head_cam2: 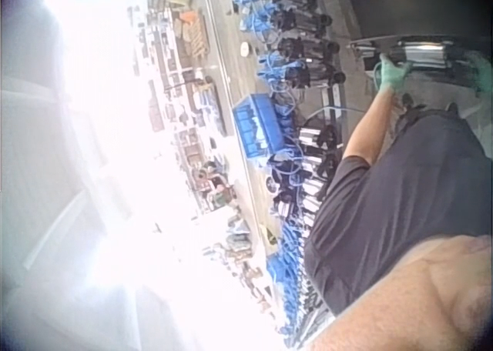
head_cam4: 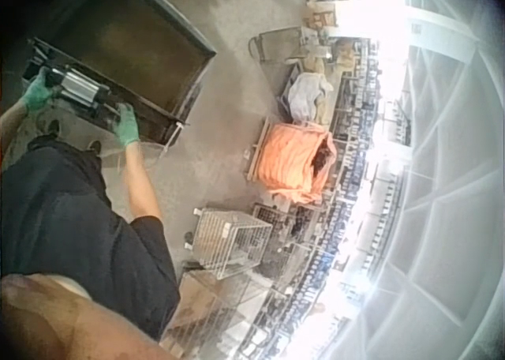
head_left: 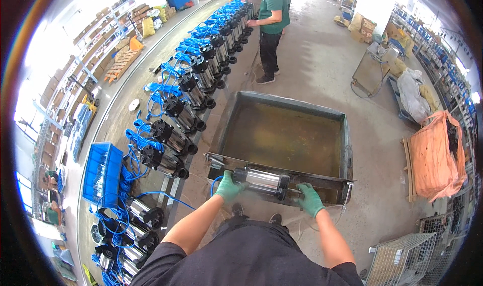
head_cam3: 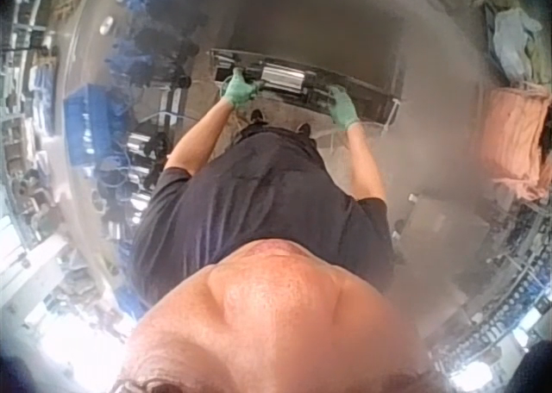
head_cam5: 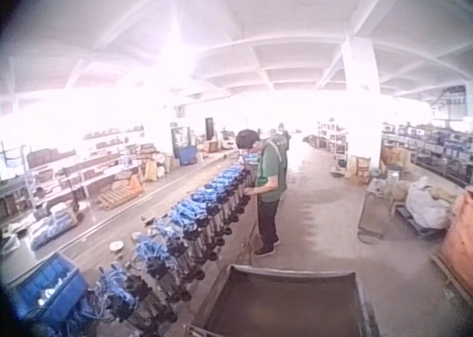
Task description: The person using their gloved hands holds a cylindrical metal pump component, moves it towards a rectangular metal tank filled with water, and completely submerges the component into the water. They then lift the component out of the tank and place it onto a work surface.
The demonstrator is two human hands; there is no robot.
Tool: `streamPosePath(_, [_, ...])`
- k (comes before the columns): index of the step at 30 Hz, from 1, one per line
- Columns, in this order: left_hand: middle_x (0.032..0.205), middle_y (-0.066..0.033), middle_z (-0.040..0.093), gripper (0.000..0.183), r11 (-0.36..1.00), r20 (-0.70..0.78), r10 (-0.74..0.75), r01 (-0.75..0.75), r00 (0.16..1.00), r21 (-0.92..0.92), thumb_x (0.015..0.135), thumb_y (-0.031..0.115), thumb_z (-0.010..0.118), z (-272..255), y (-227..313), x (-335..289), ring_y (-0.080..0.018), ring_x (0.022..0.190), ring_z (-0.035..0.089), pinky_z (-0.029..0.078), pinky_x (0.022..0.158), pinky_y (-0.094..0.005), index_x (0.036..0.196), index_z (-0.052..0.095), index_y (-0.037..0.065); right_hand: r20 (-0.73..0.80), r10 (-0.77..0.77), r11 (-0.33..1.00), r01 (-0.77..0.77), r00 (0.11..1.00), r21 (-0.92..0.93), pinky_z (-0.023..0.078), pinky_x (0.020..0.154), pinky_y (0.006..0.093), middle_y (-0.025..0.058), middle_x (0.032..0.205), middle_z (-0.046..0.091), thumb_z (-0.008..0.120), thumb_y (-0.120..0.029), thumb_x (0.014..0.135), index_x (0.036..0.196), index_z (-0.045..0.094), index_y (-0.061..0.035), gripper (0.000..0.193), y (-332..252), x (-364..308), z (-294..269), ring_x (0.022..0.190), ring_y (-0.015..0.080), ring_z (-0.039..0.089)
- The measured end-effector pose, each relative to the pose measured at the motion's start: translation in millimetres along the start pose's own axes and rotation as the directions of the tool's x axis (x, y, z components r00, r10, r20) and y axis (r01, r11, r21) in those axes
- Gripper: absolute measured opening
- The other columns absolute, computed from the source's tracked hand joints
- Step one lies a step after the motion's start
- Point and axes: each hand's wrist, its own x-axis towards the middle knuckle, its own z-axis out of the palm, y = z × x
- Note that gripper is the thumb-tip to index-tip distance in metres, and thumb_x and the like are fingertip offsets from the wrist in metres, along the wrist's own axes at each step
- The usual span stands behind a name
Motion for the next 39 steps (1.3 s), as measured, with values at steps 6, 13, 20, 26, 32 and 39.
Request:
streamPosePath(6, [0.125,-0.0098,0.063,0.083,0.933,0.063,-0.159,0.171,0.985,-0.317,0.090,0.038,0.083,-1,-29,10,-0.0183,0.114,0.057,0.041,0.105,-0.0345,0.140,0.033,-0.004,0.309,0.299,0.864,-0.394,0.903,0.313,0.057,0.087,0.0365,0.0144,0.101,0.070,0.070,-0.030,0.098,0.129,0.067,-0.0051,0.040,-10,6,-8,0.102,0.0287,0.070])
streamPosePath(13, [0.121,-0.0026,0.061,0.069,0.990,0.127,-0.129,0.135,0.984,-0.037,0.097,0.045,0.073,-21,55,-27,-0.0179,0.115,0.053,0.029,0.112,-0.0405,0.140,0.038,0.004,0.166,0.414,0.852,-0.445,0.895,0.276,0.058,0.082,0.0418,0.0131,0.103,0.068,0.076,-0.030,0.091,0.142,0.059,-0.0109,0.057,-26,3,-4,0.096,0.0278,0.071])
streamPosePath(20, [0.113,-0.0043,0.058,0.066,0.976,-0.045,-0.042,0.031,0.998,-0.215,0.087,0.021,0.085,-12,61,-26,-0.0153,0.097,0.054,0.049,0.090,-0.0364,0.128,0.034,0.009,0.169,0.026,0.941,0.033,0.985,-0.337,0.056,0.094,0.0497,0.0291,0.131,0.064,0.073,-0.026,0.092,0.157,0.042,-0.0294,0.073,8,-21,-11,0.109,0.0436,0.067])
streamPosePath(26, [0.115,-0.0086,0.061,0.067,0.938,-0.214,0.084,-0.149,0.973,-0.313,0.084,0.012,0.087,-7,36,-18,-0.0188,0.103,0.058,0.051,0.092,-0.0339,0.128,0.038,0.006,0.388,0.284,0.918,-0.366,0.877,0.155,0.049,0.106,0.0392,0.0195,0.140,0.063,0.070,-0.028,0.098,0.146,0.057,-0.0091,0.054,-14,12,-28,0.128,0.0349,0.063])
streamPosePath(32, [0.113,-0.0091,0.063,0.068,0.948,-0.195,0.065,-0.122,0.979,-0.295,0.082,0.019,0.091,-1,19,-5,-0.0183,0.099,0.060,0.052,0.089,-0.0333,0.127,0.042,0.003,0.196,0.241,0.970,-0.229,0.950,-0.083,0.048,0.107,0.0462,0.0190,0.139,0.063,0.068,-0.019,0.093,0.147,0.056,-0.0138,0.055,-14,-6,-51,0.127,0.0392,0.060])
streamPosePath(39, [0.110,-0.0076,0.063,0.070,0.972,-0.207,0.000,-0.048,0.978,-0.229,0.083,0.019,0.091,-7,29,-15,-0.0168,0.096,0.059,0.052,0.089,-0.0314,0.128,0.040,0.002,-0.320,0.907,0.393,-0.822,0.273,0.412,0.053,0.092,0.0515,0.0218,0.111,0.067,0.074,-0.023,0.088,0.122,0.059,-0.0031,0.043,62,-83,-83,0.109,0.0354,0.066])
